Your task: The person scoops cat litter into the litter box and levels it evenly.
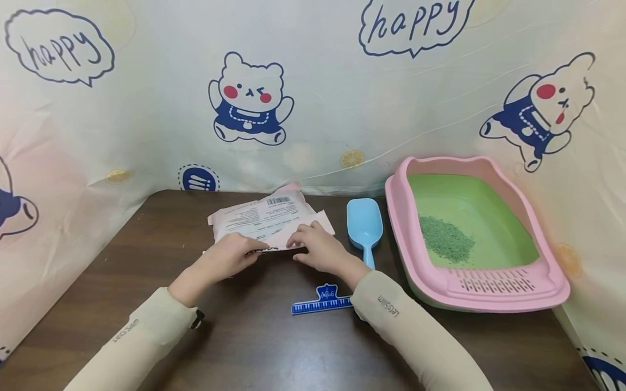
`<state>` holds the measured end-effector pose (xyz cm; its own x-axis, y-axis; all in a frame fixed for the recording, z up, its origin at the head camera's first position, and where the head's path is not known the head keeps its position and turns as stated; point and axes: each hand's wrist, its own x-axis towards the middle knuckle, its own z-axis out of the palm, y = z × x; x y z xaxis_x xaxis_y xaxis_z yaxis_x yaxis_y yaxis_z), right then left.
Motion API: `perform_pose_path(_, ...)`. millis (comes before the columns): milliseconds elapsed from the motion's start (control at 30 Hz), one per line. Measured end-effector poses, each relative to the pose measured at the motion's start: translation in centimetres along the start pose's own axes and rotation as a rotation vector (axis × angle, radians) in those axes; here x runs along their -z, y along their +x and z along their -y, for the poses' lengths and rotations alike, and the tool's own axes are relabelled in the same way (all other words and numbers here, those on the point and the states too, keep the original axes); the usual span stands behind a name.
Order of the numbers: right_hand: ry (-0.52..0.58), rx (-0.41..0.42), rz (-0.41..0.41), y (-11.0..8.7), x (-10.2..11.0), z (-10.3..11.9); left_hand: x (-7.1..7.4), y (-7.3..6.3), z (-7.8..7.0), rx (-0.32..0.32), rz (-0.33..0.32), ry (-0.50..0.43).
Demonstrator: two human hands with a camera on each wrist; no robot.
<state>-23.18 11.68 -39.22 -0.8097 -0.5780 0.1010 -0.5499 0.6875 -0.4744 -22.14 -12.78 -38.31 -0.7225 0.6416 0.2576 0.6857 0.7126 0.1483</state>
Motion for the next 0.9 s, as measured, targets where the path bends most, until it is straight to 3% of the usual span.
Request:
perform_pose_path(267,-0.096,-0.009,-0.009,-0.1,-0.4,0.7,0.4,-0.4,0.9,-0.033,-0.014,-0.019)
perform_pose_path(400,-0.17,0.008,-0.038,-0.2,-0.4,0.4,1.4,-0.9,2.0,-0.055,-0.016,-0.022)
perform_pose_path(600,-0.221,0.029,-0.115,-0.5,-0.1,-0.3,2.3,-1.8,3.0,-0.023,0.012,-0.074)
perform_pose_path(900,-0.23,0.02,-0.225,-1.0,0.6,-1.0,2.6,-2.5,3.2,0.021,0.023,-0.089)
